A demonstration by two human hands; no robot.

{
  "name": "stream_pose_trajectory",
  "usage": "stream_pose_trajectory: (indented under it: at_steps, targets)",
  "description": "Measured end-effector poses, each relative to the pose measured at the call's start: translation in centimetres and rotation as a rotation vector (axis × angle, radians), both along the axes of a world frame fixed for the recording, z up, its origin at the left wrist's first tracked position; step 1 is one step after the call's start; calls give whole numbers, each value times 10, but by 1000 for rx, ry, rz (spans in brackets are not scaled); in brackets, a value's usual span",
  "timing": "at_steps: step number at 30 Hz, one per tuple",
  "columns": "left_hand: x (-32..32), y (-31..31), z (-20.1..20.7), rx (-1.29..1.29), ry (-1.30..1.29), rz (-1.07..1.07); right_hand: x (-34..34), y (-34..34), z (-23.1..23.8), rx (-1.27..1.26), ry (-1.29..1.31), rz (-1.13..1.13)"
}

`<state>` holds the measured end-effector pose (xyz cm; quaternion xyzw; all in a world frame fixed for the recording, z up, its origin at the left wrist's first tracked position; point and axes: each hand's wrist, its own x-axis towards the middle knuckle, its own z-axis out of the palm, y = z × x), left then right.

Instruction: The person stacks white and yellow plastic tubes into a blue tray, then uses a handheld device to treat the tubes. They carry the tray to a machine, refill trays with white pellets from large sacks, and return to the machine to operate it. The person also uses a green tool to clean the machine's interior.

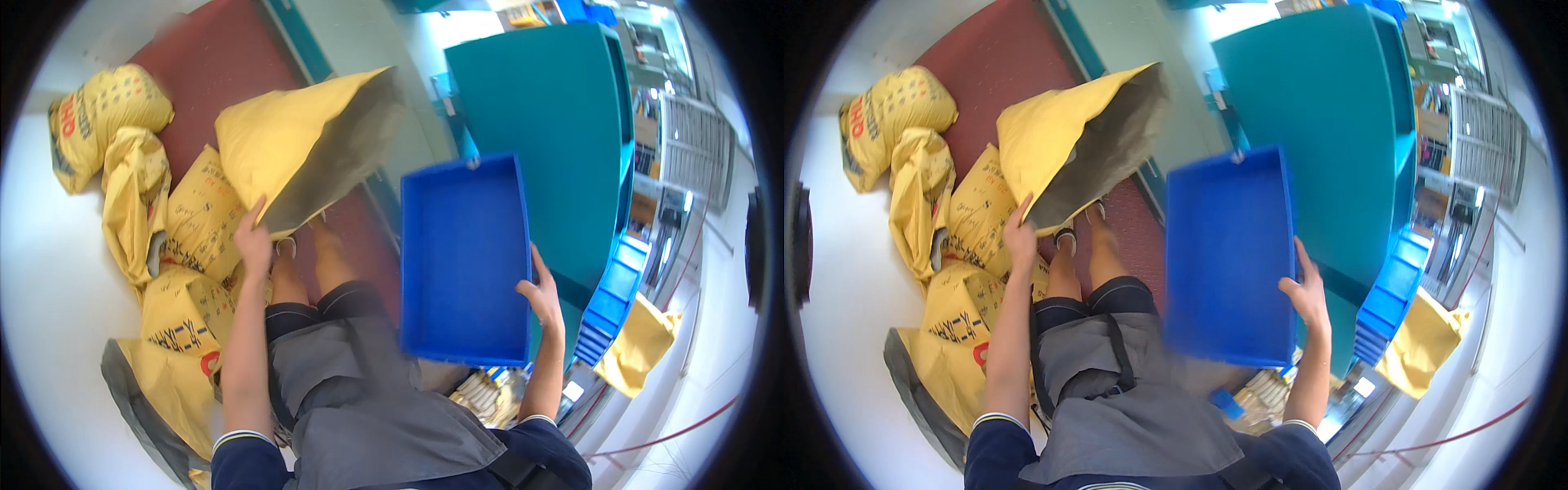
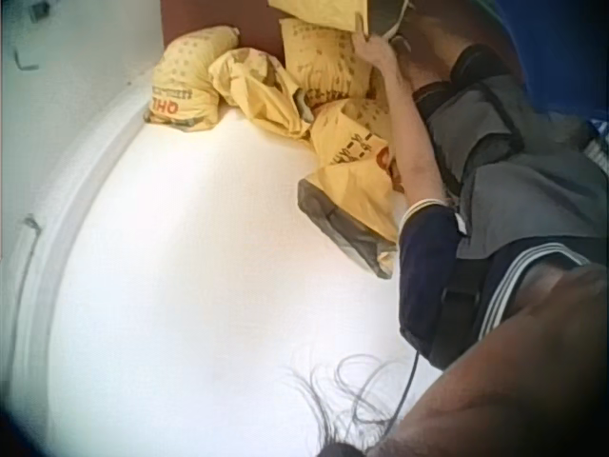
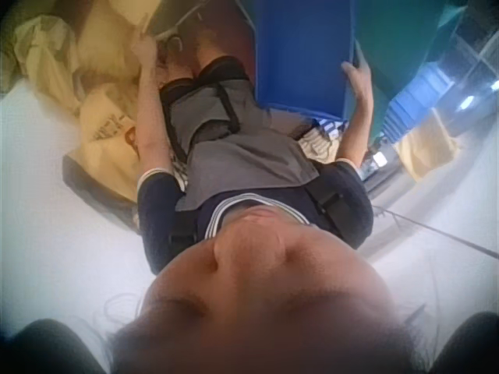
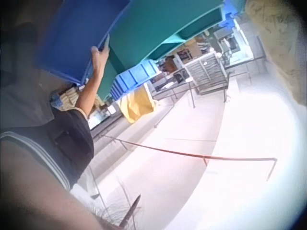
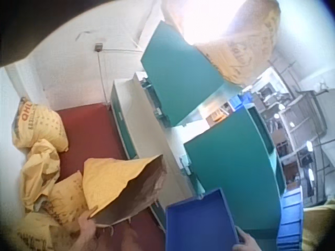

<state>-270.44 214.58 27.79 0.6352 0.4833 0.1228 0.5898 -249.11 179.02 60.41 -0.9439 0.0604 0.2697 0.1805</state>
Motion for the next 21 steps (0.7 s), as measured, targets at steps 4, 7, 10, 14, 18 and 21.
stream_pose_trajectory:
  at_steps: [4,7,10,14,18,21]
  targets:
    - [-42,25,-17,227,340,-620,-30,-136,-34,120,281,-648]
    - [-52,31,-25,379,565,-947,-64,-219,-82,75,499,-950]
    - [-49,27,-27,473,660,-1129,-128,-261,-147,357,532,-1353]
    - [-37,12,-25,451,746,-1190,-189,-255,-250,558,212,-1839]
    - [-27,3,-18,376,762,-1184,-195,-223,-358,619,25,-1816]
    - [-26,8,-12,213,711,-1136,-185,-211,-422,447,-11,-1815]
